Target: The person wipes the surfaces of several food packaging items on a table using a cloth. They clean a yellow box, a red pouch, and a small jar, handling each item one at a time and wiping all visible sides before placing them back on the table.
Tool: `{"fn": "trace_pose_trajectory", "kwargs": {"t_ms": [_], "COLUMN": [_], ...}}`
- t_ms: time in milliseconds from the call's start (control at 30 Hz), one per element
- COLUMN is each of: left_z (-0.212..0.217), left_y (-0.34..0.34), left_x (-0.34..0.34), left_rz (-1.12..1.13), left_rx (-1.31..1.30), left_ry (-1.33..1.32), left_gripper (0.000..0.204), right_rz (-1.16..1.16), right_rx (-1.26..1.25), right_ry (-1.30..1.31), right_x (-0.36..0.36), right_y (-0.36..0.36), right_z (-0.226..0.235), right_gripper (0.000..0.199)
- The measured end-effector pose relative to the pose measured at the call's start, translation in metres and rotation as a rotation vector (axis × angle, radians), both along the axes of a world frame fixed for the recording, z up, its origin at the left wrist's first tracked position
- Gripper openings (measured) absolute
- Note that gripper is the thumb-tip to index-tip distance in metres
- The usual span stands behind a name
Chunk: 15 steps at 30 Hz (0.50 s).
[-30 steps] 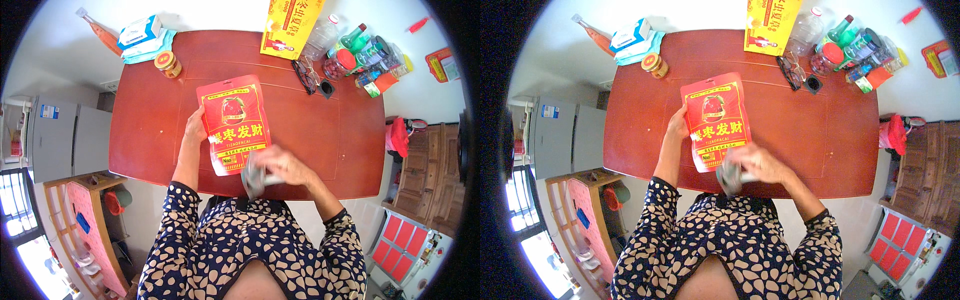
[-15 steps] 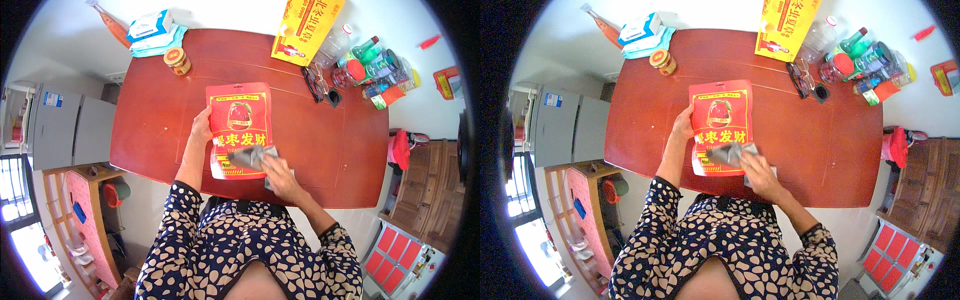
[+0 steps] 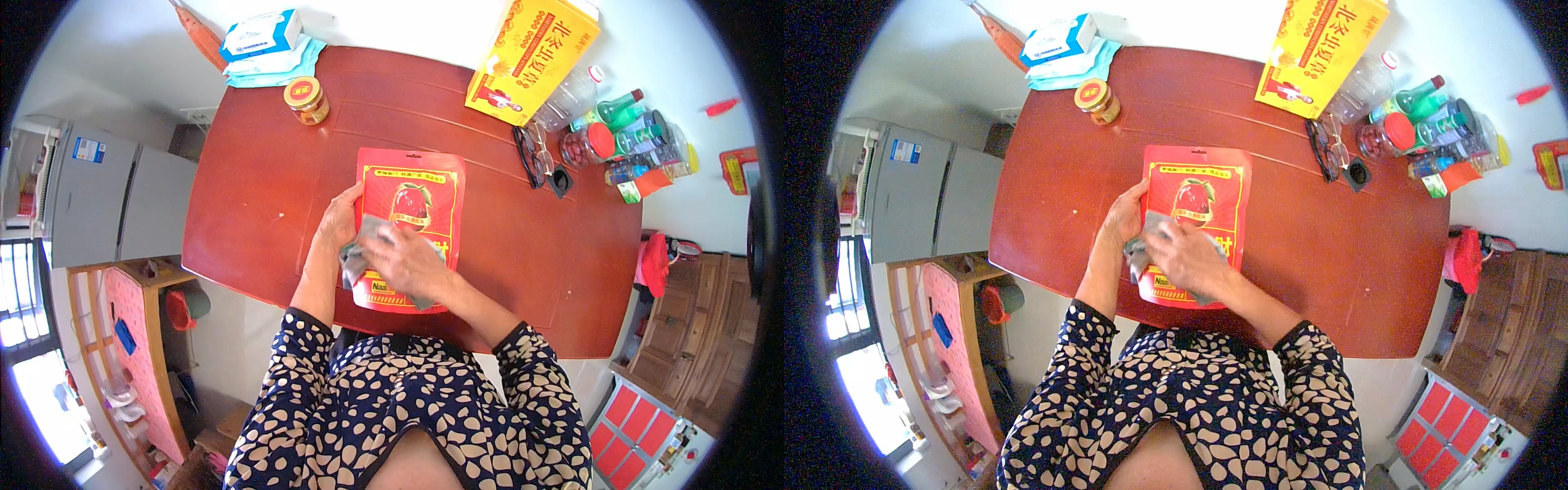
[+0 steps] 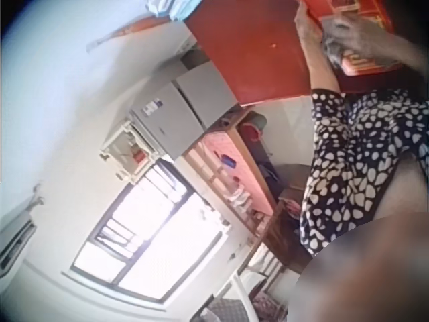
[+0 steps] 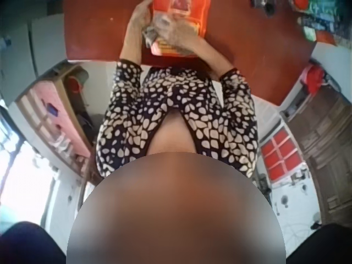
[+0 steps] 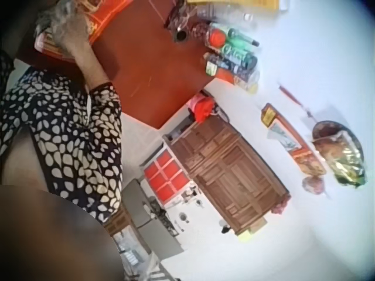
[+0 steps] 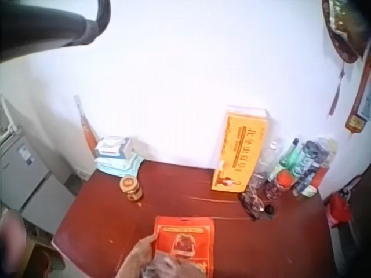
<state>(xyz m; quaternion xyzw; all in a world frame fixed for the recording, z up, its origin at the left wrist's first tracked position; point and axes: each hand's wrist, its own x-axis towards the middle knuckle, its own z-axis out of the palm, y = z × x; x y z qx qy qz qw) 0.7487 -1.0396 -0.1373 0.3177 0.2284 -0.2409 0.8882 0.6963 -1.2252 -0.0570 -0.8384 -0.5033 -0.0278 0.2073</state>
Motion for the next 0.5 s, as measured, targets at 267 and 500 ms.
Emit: {"fn": "trace_pose_trajectory", "kwargs": {"t_ms": [267, 500], "left_z": [0.038, -0.004], "left_y": [-0.012, -0.007], "left_x": [-0.002, -0.005], "left_rz": [0.191, 0.158], "left_rx": [0.023, 0.042], "left_ry": [0.071, 0.005], "left_gripper": [0.048, 0.032], "right_rz": [-0.274, -0.481], "right_rx": [0.016, 0.095], "right_ry": [0.082, -0.055], "right_x": [0.088, 0.115], "right_y": [0.008, -0.026], "right_z": [-0.028, -0.044], "right_gripper": [0.037, 0.035]}}
